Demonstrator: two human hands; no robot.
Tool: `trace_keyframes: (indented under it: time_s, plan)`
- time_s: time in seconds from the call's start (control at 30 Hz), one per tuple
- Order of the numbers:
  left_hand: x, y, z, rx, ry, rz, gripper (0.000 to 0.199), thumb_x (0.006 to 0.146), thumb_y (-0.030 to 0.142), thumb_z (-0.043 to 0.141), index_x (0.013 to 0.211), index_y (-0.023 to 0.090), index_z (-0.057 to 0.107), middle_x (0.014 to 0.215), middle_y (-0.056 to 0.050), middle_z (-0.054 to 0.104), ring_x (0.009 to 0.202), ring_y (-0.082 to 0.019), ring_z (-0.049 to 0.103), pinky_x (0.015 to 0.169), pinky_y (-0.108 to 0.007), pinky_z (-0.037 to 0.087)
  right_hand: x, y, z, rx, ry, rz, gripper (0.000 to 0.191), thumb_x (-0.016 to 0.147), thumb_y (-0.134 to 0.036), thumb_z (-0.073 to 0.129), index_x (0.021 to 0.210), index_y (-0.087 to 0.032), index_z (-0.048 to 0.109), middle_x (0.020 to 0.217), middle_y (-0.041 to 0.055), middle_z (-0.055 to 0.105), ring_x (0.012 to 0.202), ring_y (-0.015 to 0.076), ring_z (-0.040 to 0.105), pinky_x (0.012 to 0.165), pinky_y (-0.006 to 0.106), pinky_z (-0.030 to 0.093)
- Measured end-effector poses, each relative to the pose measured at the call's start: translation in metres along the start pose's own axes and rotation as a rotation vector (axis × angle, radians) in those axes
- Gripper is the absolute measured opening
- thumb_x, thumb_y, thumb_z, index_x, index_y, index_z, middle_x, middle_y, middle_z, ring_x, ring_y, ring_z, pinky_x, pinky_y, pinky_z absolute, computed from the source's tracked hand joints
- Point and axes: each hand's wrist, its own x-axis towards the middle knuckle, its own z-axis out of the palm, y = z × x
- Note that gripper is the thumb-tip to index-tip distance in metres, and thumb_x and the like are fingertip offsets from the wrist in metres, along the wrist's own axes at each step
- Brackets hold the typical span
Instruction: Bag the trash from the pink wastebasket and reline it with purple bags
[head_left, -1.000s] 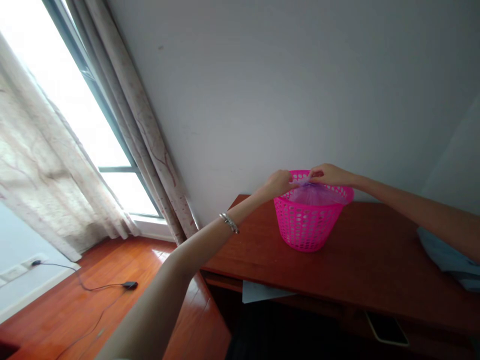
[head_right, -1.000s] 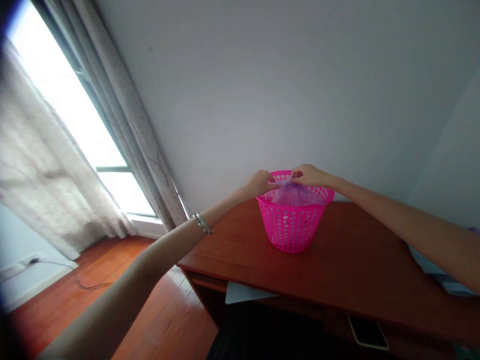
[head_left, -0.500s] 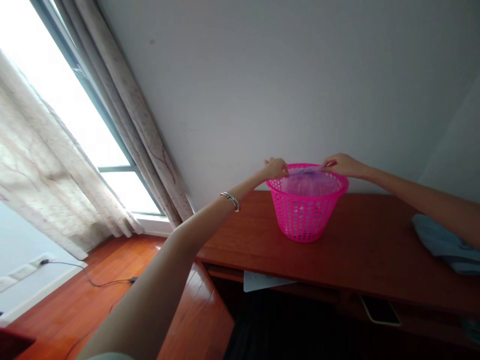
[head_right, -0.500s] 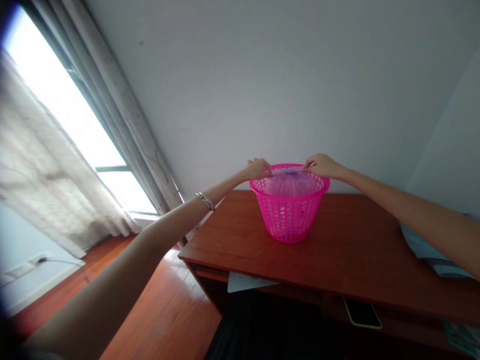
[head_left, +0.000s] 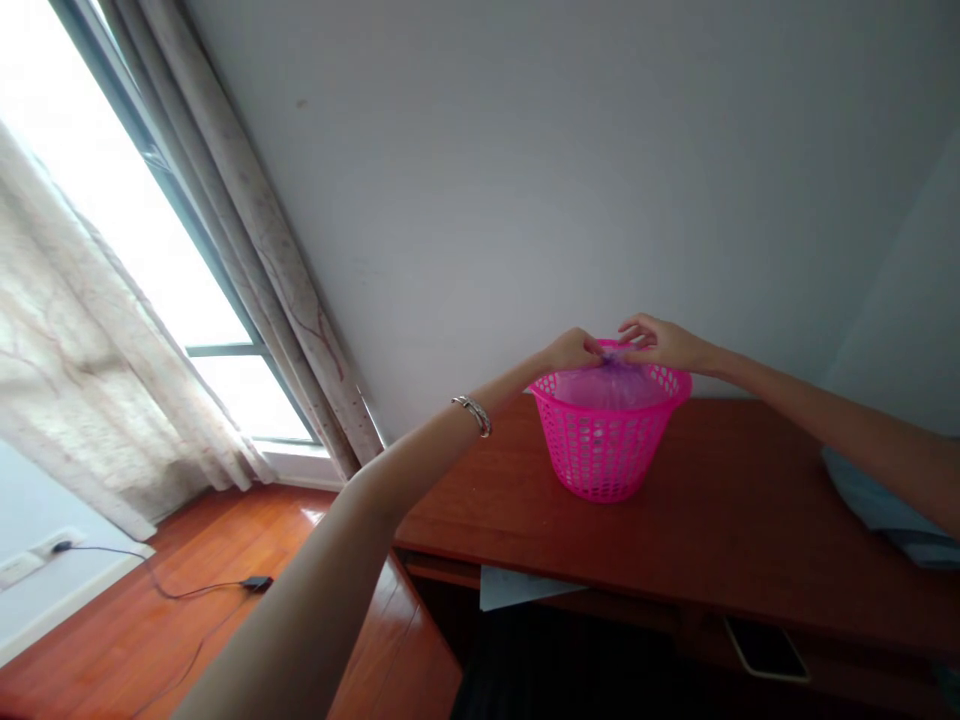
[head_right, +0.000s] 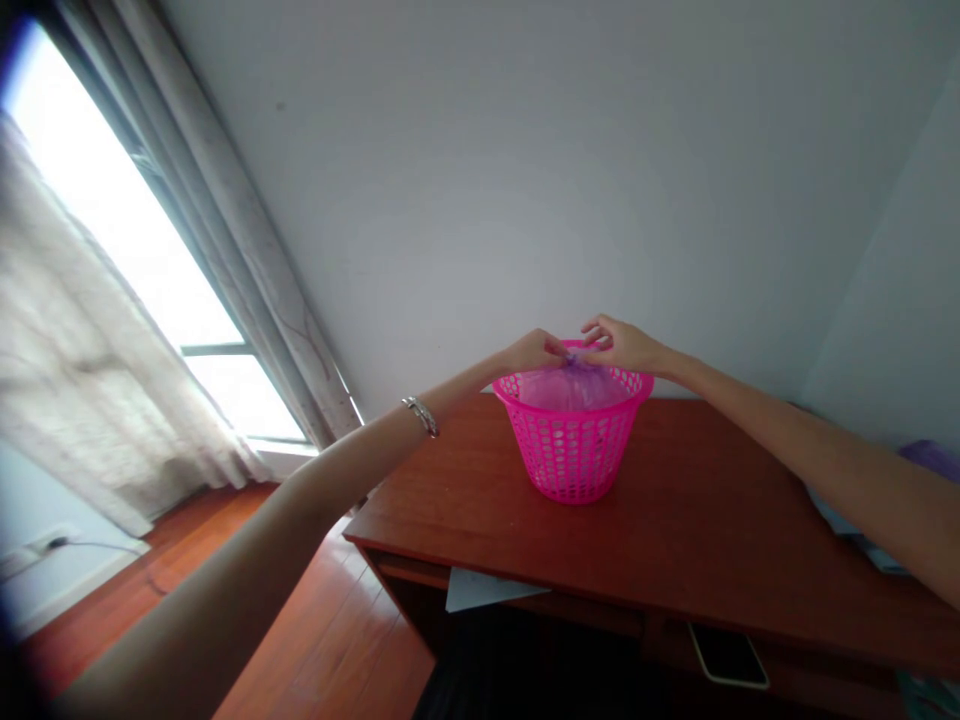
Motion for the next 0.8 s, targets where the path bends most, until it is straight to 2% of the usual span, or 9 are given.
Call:
trace_keyframes:
  time_s: [0.07, 0.13, 0.2, 0.33, 0.5, 0.63, 0.7, 0.77, 0.8]
  plan:
    - [0.005, 0.006, 0.001, 0.018, 0.007, 0.031, 0.024, 0.074, 0.024, 0.057, 0.079, 0.011, 0.076, 0.061, -0.001, 0.063, 0.061, -0.013, 0.050, 0.061, -0.026, 0.041, 0.003, -0.009, 0.005, -0.056, -0.029, -0.048, 0.051, 0.071, -0.047, 0.068, 0.115, -0.020, 0.061, 0.109, 0.0082, 0.068, 0.093, 0.0206, 0.064, 0.083, 0.033, 0.050]
    - [0.006, 0.009, -0.002, 0.035, 0.022, 0.050, 0.023, 0.073, 0.024, 0.059, 0.078, 0.010, 0.076, 0.061, -0.001, 0.062, 0.060, -0.012, 0.049, 0.061, -0.026, 0.040, 0.006, -0.014, 0.007, -0.149, -0.042, -0.102, 0.034, 0.077, -0.043, 0.062, 0.100, -0.019, 0.068, 0.099, 0.0063, 0.070, 0.091, 0.0201, 0.064, 0.084, 0.032, 0.049]
    - [0.004, 0.007, -0.007, 0.063, 0.063, 0.025, 0.021, 0.072, 0.024, 0.061, 0.077, 0.010, 0.076, 0.062, -0.001, 0.063, 0.061, -0.011, 0.049, 0.061, -0.026, 0.041, 0.007, -0.014, 0.006, -0.225, -0.026, -0.128, 0.026, 0.080, -0.038, 0.056, 0.087, -0.018, 0.071, 0.091, 0.0057, 0.070, 0.086, 0.0193, 0.063, 0.082, 0.031, 0.048]
    - [-0.009, -0.013, -0.022, 0.056, 0.183, -0.115, 0.015, 0.068, 0.016, 0.062, 0.074, 0.009, 0.074, 0.064, -0.003, 0.065, 0.062, -0.011, 0.054, 0.063, -0.025, 0.044, 0.003, 0.002, -0.002, -0.289, -0.016, -0.078, 0.024, 0.079, -0.036, 0.054, 0.082, -0.018, 0.069, 0.089, 0.0054, 0.070, 0.083, 0.0187, 0.062, 0.078, 0.031, 0.047]
    - [-0.034, -0.041, -0.043, -0.045, 0.311, -0.301, 0.014, 0.068, 0.009, 0.057, 0.070, 0.009, 0.071, 0.065, -0.005, 0.067, 0.065, -0.012, 0.060, 0.067, -0.024, 0.048, -0.010, 0.035, -0.026, -0.256, 0.039, -0.022, 0.029, 0.080, -0.044, 0.054, 0.085, -0.019, 0.065, 0.094, 0.0065, 0.069, 0.088, 0.0197, 0.062, 0.082, 0.033, 0.047]
    - [-0.049, -0.042, -0.054, -0.061, 0.314, -0.422, 0.015, 0.072, 0.008, 0.053, 0.071, 0.006, 0.067, 0.069, -0.009, 0.068, 0.066, -0.014, 0.063, 0.067, -0.026, 0.050, -0.017, 0.042, -0.041, -0.121, 0.127, 0.056, 0.035, 0.076, -0.053, 0.058, 0.084, -0.019, 0.063, 0.089, 0.0077, 0.067, 0.084, 0.0202, 0.061, 0.081, 0.036, 0.049]
    - [-0.051, -0.032, -0.053, 0.051, 0.394, -0.401, 0.016, 0.073, 0.010, 0.054, 0.082, 0.006, 0.067, 0.077, -0.011, 0.069, 0.070, -0.015, 0.063, 0.070, -0.028, 0.050, -0.018, 0.034, -0.041, 0.022, 0.152, 0.105, 0.040, 0.076, -0.056, 0.057, 0.092, -0.020, 0.063, 0.097, 0.0084, 0.067, 0.087, 0.0202, 0.062, 0.079, 0.035, 0.051]
    - [-0.051, -0.017, -0.045, 0.161, 0.483, -0.272, 0.024, 0.078, 0.018, 0.056, 0.098, 0.007, 0.064, 0.089, -0.012, 0.070, 0.078, -0.017, 0.063, 0.075, -0.030, 0.050, -0.017, 0.022, -0.035, 0.082, 0.149, 0.120, 0.048, 0.076, -0.058, 0.058, 0.106, -0.020, 0.061, 0.107, 0.0090, 0.066, 0.093, 0.0209, 0.062, 0.079, 0.034, 0.051]
    - [-0.050, -0.009, -0.038, 0.203, 0.491, -0.181, 0.030, 0.081, 0.025, 0.057, 0.105, 0.008, 0.061, 0.097, -0.013, 0.069, 0.085, -0.018, 0.063, 0.079, -0.031, 0.049, -0.016, 0.016, -0.032, 0.038, 0.133, 0.104, 0.053, 0.074, -0.058, 0.061, 0.112, -0.021, 0.060, 0.110, 0.0092, 0.065, 0.095, 0.0217, 0.062, 0.080, 0.035, 0.051]
